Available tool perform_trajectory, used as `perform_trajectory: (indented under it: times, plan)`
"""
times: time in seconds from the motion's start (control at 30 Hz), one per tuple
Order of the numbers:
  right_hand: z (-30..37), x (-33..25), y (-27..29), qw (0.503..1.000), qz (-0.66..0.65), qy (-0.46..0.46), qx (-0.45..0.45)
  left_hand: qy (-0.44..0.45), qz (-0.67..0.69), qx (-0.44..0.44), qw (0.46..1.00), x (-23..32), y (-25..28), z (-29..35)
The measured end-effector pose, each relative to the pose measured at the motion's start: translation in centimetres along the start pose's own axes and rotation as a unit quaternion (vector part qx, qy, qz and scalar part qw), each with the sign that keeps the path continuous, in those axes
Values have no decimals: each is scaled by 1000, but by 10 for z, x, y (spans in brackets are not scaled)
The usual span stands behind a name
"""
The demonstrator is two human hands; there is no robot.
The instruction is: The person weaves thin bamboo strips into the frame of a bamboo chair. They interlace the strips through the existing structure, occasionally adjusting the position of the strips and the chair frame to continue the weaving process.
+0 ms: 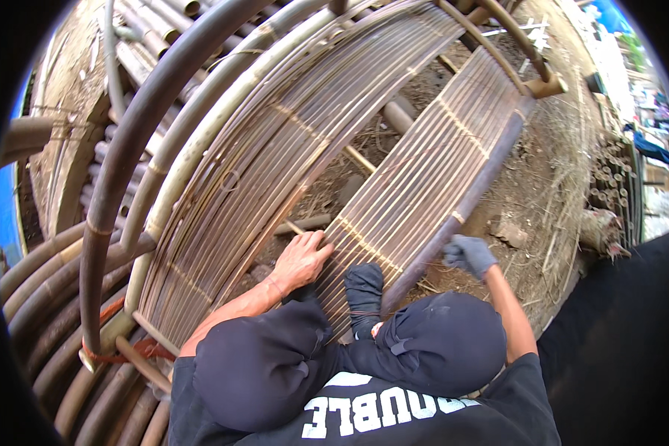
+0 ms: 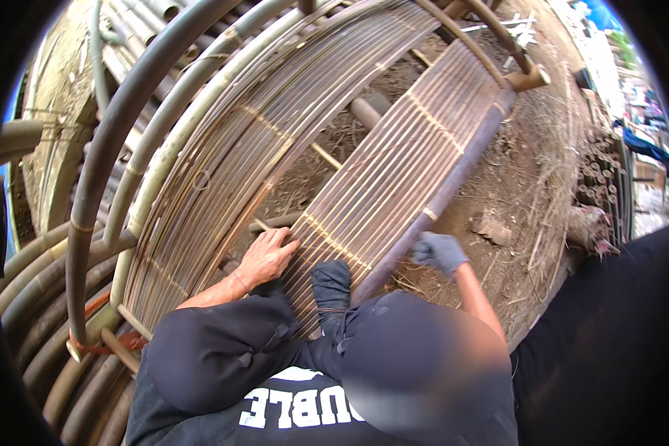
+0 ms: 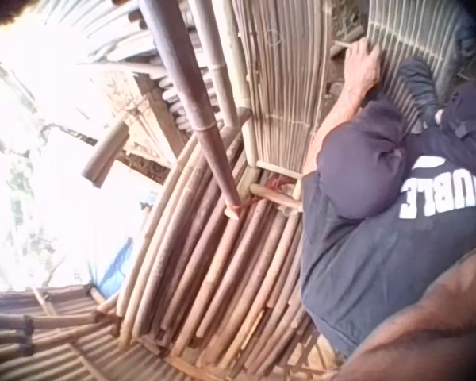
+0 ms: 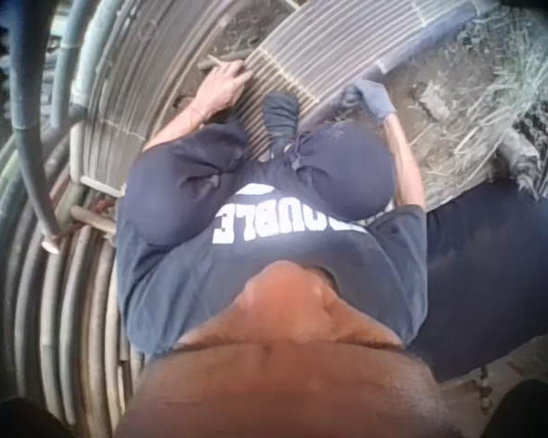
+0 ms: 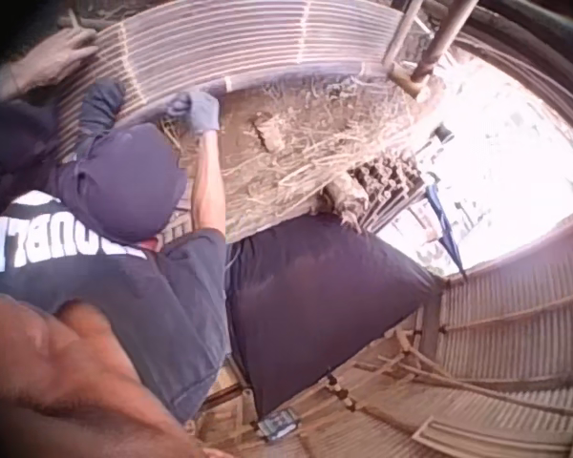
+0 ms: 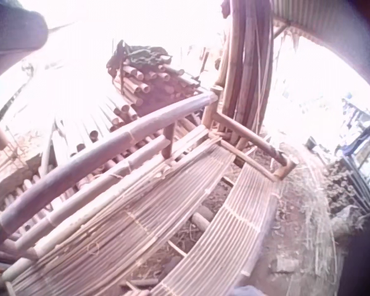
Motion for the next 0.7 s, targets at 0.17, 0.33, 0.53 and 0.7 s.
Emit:
perform_trajectory:
  times: [0.17,0.33,0.53,0.7]
  plan:
    - [95,-35,241,499,733,-229,401,-164,-2,-49,985,22,-15,-24]
    - [74,-161,120,401,773,250,424,-303,-75,-92,945,15,12,-66]
    - [-13,-205,-110,393,768,471,182,-158,-210,9,965,10,184,-183]
    - [-66,-188,-147,317,775,533,118,-70,-126,-19,989,31,223,-207]
Point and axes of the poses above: each hand's wrist, its own z-axis away from the middle knuckle, its own y-axis out of the back of the hand, x = y × z, the point moved 6 cm from there along -z, towards the middle knuckle, and after that the axes turned 12 degrees about z, right-handed, at the moved point
